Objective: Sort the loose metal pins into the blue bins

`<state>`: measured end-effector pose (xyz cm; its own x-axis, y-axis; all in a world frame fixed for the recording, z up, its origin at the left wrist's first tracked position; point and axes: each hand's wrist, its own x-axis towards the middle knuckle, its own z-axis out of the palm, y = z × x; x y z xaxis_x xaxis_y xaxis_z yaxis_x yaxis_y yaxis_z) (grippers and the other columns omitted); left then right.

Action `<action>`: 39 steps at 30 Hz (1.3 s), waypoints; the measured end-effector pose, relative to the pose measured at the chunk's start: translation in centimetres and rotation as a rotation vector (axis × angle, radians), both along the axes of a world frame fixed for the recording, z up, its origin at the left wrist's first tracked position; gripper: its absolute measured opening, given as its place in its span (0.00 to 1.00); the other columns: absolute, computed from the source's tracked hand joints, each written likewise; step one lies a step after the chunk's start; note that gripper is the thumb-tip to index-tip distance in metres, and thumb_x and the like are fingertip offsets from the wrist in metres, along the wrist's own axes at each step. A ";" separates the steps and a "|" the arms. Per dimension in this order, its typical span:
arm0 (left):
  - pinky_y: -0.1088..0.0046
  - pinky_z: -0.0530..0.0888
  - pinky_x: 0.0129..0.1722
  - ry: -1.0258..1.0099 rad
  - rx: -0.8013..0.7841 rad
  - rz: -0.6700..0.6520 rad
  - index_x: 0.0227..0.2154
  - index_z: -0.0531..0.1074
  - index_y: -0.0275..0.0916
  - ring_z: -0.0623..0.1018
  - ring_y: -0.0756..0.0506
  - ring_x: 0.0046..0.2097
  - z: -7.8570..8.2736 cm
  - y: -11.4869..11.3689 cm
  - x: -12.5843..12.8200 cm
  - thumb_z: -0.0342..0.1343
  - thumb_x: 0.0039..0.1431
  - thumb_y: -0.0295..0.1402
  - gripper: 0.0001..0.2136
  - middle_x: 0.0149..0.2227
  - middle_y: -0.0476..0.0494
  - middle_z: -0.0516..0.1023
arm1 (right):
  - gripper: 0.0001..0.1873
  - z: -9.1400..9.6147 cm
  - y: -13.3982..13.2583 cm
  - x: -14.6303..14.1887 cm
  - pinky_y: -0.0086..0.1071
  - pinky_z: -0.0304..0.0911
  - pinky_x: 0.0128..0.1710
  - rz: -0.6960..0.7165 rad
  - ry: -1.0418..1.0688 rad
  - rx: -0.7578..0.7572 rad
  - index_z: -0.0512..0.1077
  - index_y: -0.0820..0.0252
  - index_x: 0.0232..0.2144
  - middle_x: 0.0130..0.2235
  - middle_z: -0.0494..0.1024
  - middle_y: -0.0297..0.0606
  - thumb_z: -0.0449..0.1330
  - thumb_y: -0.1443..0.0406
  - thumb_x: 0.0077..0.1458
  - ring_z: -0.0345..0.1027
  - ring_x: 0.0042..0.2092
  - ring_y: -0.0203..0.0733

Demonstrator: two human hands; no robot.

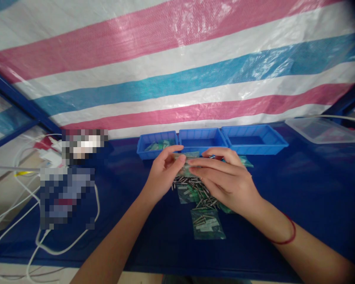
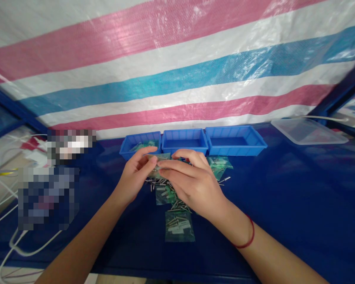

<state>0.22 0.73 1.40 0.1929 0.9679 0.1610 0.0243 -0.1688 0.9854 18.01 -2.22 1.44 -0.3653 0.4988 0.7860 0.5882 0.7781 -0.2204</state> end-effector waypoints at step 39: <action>0.71 0.71 0.33 1.193 0.455 -0.604 0.32 0.72 0.38 0.76 0.45 0.34 4.0 -7.3 1.2 0.64 0.49 0.42 0.14 0.33 0.48 0.76 | 0.08 1.2 0.6 0.8 0.40 0.62 0.46 -0.188 0.179 -0.143 0.74 0.62 0.36 0.38 0.78 0.42 0.56 0.68 0.55 0.69 0.42 0.46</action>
<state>1.41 -6.58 5.36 0.7934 0.5969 -0.1192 0.6035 -0.7460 0.2815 18.83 -1.57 2.66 -0.1178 0.6548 0.7465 0.6611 0.6127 -0.4331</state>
